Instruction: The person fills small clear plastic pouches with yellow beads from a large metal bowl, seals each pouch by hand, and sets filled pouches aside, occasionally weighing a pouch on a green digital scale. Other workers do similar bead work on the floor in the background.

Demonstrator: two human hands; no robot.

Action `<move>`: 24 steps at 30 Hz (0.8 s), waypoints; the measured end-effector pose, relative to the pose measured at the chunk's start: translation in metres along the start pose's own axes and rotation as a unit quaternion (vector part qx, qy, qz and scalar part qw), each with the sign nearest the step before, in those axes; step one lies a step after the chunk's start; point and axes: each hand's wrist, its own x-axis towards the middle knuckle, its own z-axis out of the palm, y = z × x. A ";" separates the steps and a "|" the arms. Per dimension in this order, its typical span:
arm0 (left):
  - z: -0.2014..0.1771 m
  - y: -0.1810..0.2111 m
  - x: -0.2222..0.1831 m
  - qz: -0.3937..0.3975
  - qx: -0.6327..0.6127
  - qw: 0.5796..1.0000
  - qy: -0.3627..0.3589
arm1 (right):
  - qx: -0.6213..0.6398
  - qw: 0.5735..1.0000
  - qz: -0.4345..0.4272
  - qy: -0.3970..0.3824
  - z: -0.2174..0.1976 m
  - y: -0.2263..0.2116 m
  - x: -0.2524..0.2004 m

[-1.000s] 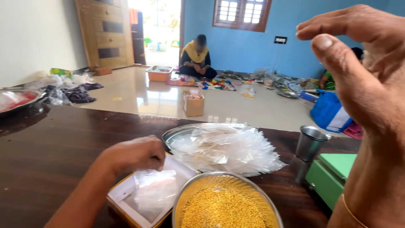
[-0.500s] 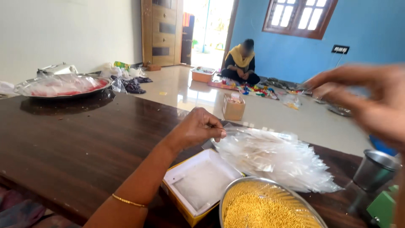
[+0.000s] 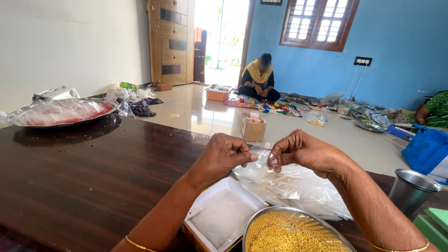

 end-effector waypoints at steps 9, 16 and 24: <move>0.006 0.019 -0.001 0.003 0.041 0.992 0.122 | -0.041 0.992 0.005 0.121 0.010 0.015 0.007; 0.036 0.029 -0.006 0.111 0.174 0.968 0.145 | -0.118 0.959 0.029 0.254 0.045 0.003 -0.012; 0.043 0.011 -0.007 0.140 0.115 0.977 0.117 | -0.020 0.968 0.057 0.245 0.065 0.003 -0.034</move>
